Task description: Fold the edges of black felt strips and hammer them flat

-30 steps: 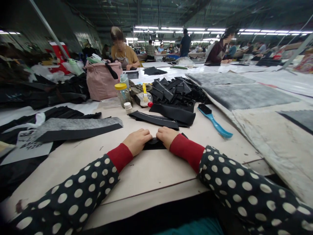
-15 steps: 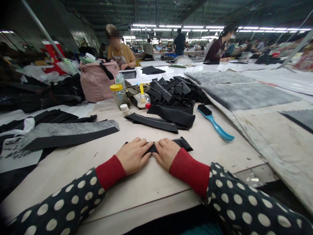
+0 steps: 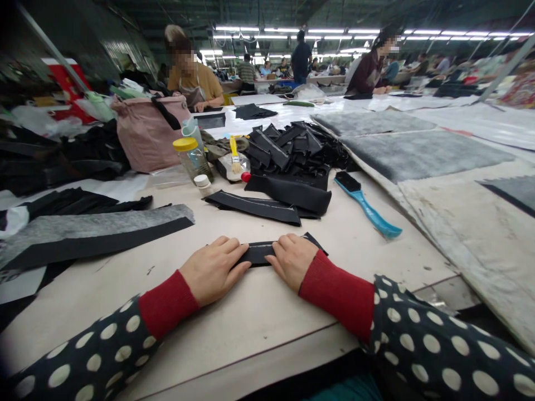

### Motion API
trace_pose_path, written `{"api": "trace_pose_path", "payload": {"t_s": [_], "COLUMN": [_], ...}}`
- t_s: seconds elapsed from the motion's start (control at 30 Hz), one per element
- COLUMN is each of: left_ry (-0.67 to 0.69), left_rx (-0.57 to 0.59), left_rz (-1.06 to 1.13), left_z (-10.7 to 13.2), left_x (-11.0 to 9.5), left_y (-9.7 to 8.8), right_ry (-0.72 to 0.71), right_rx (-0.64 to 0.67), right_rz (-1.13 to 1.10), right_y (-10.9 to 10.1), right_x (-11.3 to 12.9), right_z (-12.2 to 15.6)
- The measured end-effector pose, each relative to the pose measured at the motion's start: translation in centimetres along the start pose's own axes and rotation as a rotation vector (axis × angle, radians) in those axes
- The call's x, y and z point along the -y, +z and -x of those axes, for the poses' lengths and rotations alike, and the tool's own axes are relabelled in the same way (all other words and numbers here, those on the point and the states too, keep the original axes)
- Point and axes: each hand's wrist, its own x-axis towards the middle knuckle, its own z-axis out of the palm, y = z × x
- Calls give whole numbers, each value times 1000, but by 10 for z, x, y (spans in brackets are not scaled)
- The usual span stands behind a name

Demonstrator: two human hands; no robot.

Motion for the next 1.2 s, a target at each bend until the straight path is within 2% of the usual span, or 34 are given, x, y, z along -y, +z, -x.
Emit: {"api": "trace_pose_path", "payload": {"t_s": [0.27, 0.5, 0.7, 0.87, 0.97, 1.07, 1.2], "left_ry": [-16, -45, -82, -212, -236, -188, -47], "left_rx": [37, 42, 76, 67, -25, -105, -132], "left_rz": [-29, -87, -138, -161, -105, 48, 307], "left_z": [8, 17, 1, -13, -12, -12, -19], "left_x": [13, 22, 20, 12, 14, 20, 25], "left_y": [-3, -8, -11, -6, 3, 13, 17], "right_ry": [-25, -13, 145, 220, 234, 253, 119], "right_rx": [16, 31, 236, 252, 238, 198, 58], "right_rz": [38, 78, 119, -71, -215, -332, -376], "right_y": [-5, -5, -15, -9, 2, 8, 6], "right_x": [-28, -34, -29, -16, -15, -16, -14], "right_z": [13, 19, -6, -34, -42, -42, -40]}}
